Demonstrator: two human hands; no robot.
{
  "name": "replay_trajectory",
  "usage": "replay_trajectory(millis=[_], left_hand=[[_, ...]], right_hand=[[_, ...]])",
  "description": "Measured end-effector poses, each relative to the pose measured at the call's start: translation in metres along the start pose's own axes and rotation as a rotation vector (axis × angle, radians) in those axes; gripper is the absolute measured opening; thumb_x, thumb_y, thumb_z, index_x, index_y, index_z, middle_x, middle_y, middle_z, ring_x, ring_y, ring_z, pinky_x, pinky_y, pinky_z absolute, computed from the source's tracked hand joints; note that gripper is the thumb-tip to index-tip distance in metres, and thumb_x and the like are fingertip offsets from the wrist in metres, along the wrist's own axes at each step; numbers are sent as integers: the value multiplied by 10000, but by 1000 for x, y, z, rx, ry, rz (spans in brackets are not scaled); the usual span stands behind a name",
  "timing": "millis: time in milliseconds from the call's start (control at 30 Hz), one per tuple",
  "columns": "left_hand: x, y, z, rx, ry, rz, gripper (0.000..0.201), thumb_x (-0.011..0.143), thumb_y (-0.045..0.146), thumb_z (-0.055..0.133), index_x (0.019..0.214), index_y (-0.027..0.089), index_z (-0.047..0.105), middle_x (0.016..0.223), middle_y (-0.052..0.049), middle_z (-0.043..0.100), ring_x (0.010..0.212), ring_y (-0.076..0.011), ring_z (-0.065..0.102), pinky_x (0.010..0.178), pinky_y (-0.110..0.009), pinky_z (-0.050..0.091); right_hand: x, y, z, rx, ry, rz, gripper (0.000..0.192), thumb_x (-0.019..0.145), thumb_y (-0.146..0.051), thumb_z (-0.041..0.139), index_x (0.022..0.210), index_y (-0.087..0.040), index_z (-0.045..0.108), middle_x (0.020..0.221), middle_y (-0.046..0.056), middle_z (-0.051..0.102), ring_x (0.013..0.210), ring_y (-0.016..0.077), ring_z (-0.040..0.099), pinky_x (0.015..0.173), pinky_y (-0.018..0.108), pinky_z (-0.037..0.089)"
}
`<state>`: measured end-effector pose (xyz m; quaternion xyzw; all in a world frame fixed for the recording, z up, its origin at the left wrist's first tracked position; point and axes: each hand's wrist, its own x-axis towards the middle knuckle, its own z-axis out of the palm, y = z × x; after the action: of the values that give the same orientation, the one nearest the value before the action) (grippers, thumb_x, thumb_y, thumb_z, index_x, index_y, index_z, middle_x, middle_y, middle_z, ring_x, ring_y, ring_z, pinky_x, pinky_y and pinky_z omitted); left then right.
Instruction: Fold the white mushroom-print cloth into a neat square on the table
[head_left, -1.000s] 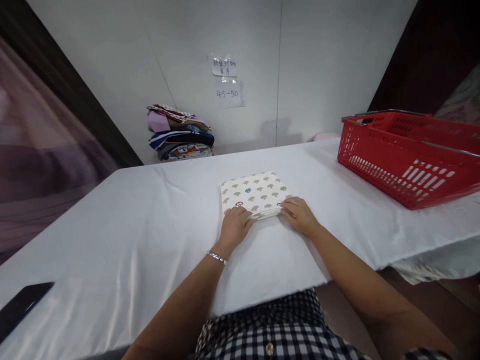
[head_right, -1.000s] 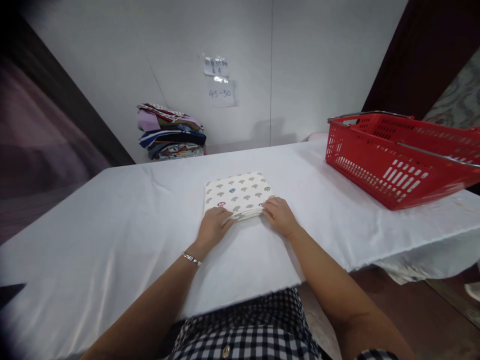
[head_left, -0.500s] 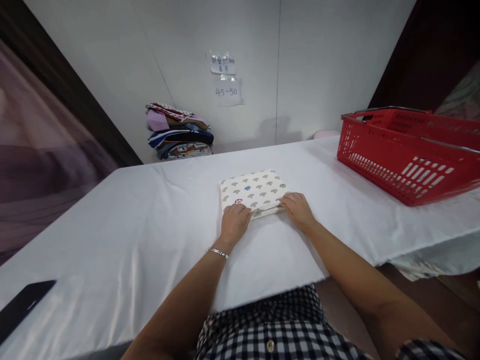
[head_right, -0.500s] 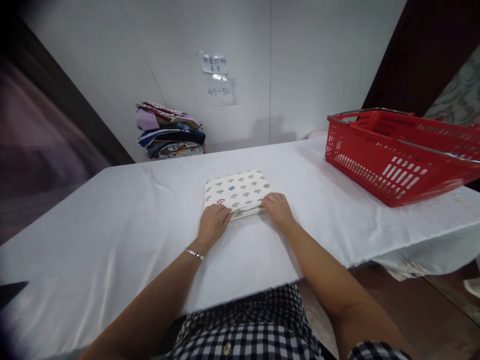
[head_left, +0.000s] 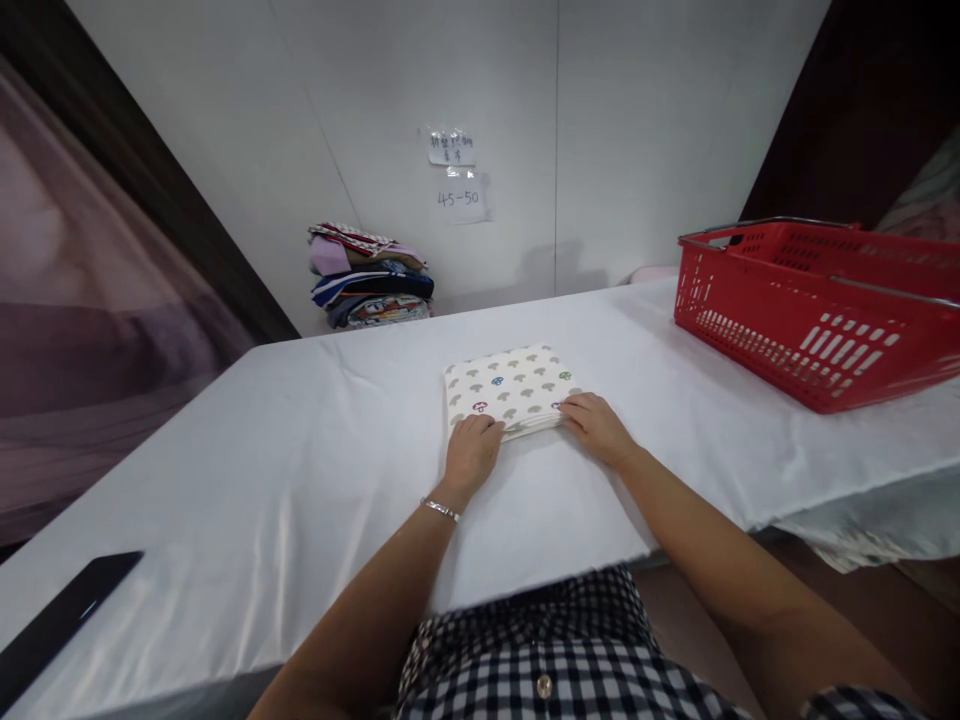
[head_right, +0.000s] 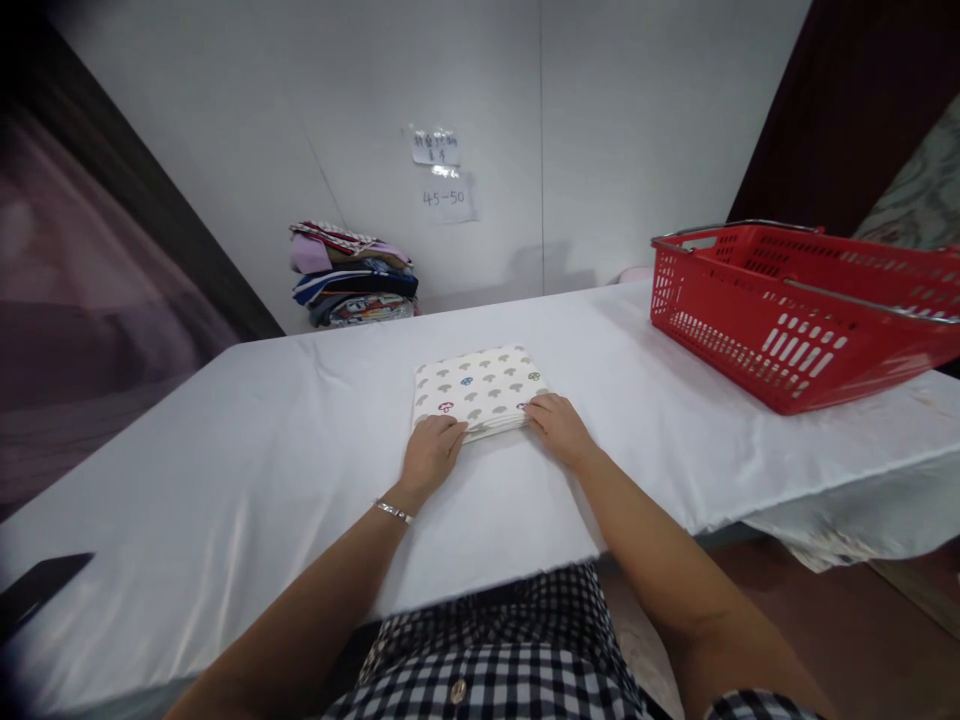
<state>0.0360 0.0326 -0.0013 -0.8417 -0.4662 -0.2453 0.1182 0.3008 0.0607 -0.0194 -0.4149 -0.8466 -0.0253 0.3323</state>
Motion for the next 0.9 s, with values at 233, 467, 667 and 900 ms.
replay_trajectory(millis=[233,467,667,900], left_hand=[[3,0,3,-16,-1,-6,209,886,317,521,1031,211,628,932,-76,621,879,-226,542,765,-375,404],[6,1,6,-8,-13,-2,178,908,264,473,933,207,641,873,-67,617,838,-212,539,732,-363,391],[5,5,6,-22,-39,-2,173,899,202,466,929,217,636,873,-59,607,830,-206,529,711,-353,379],[3,6,3,-13,-50,7,220,880,148,446,971,222,632,911,-66,614,841,-207,523,724,-362,388]], right_hand=[[-1,3,4,-51,2,26,278,895,-176,456,1105,-225,631,1044,63,652,980,218,547,858,387,393],[3,-1,-3,-219,43,69,284,880,-113,438,1031,-234,647,1001,49,661,910,198,539,867,373,335],[4,6,2,-232,57,74,292,874,-108,437,1028,-236,649,1028,55,659,933,208,531,868,378,331],[-4,15,5,-188,41,60,321,864,-101,444,1080,-247,631,1063,53,650,980,215,535,855,369,359]])
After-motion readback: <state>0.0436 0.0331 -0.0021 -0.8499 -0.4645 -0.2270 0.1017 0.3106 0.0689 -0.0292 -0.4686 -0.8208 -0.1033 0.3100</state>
